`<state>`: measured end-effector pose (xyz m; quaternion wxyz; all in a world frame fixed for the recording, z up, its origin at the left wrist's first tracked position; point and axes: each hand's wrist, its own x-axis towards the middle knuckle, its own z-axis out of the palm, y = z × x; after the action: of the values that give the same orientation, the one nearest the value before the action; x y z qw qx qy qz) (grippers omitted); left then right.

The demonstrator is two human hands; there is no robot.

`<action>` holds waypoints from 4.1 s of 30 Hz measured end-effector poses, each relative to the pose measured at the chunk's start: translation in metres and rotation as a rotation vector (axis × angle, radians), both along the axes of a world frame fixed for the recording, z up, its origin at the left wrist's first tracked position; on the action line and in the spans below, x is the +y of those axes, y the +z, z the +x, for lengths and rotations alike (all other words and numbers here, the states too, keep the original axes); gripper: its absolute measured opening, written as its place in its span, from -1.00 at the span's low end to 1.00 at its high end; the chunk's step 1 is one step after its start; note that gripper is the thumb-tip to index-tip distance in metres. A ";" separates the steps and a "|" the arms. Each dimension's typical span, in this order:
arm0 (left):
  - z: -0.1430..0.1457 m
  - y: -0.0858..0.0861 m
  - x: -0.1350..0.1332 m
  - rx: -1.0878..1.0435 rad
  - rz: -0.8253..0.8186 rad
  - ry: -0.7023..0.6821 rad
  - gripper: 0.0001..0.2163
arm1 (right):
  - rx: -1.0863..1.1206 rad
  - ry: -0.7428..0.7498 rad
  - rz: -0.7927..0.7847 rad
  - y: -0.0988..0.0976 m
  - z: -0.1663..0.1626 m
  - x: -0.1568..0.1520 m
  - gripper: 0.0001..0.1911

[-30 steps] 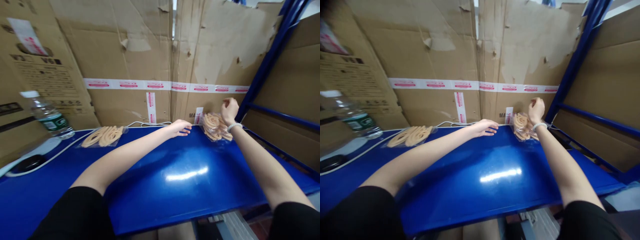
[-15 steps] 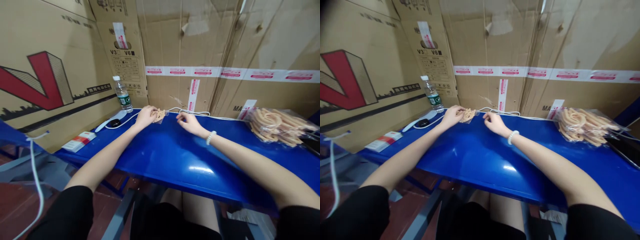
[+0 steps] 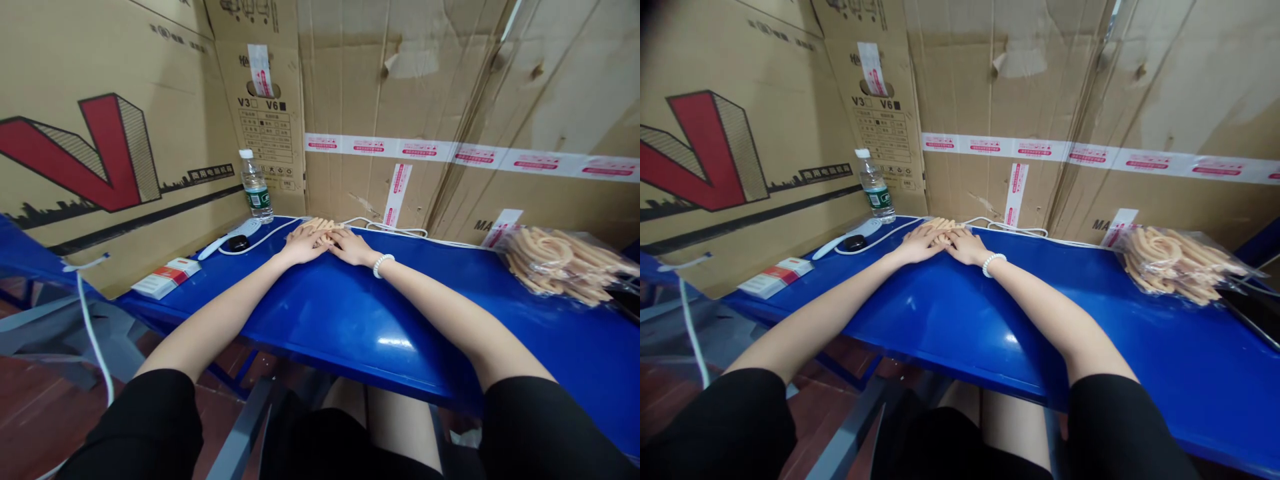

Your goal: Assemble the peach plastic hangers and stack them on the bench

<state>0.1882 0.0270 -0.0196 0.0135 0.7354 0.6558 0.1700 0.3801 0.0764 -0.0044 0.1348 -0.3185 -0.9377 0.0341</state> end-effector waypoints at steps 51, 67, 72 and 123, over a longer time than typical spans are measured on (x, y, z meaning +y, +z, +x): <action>0.125 0.012 -0.095 -1.116 -0.157 -0.517 -0.44 | 1.192 -0.312 -0.733 0.022 0.185 -0.120 -0.59; 0.123 0.002 -0.088 -1.398 -0.545 -0.205 -0.59 | 0.455 0.153 -0.039 0.032 0.205 -0.123 -0.84; 0.124 -0.002 -0.086 -1.410 -0.495 -0.200 -0.64 | 0.244 0.132 -0.015 0.042 0.220 -0.115 -0.71; 0.193 0.152 -0.025 -0.499 0.019 -0.482 -0.64 | -0.162 -0.600 -0.193 0.013 0.285 -0.059 -0.25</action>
<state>0.3810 0.0022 0.1321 0.2064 0.8051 0.4382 0.3424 0.6652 0.0171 0.0083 0.0331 -0.5935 -0.8022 0.0563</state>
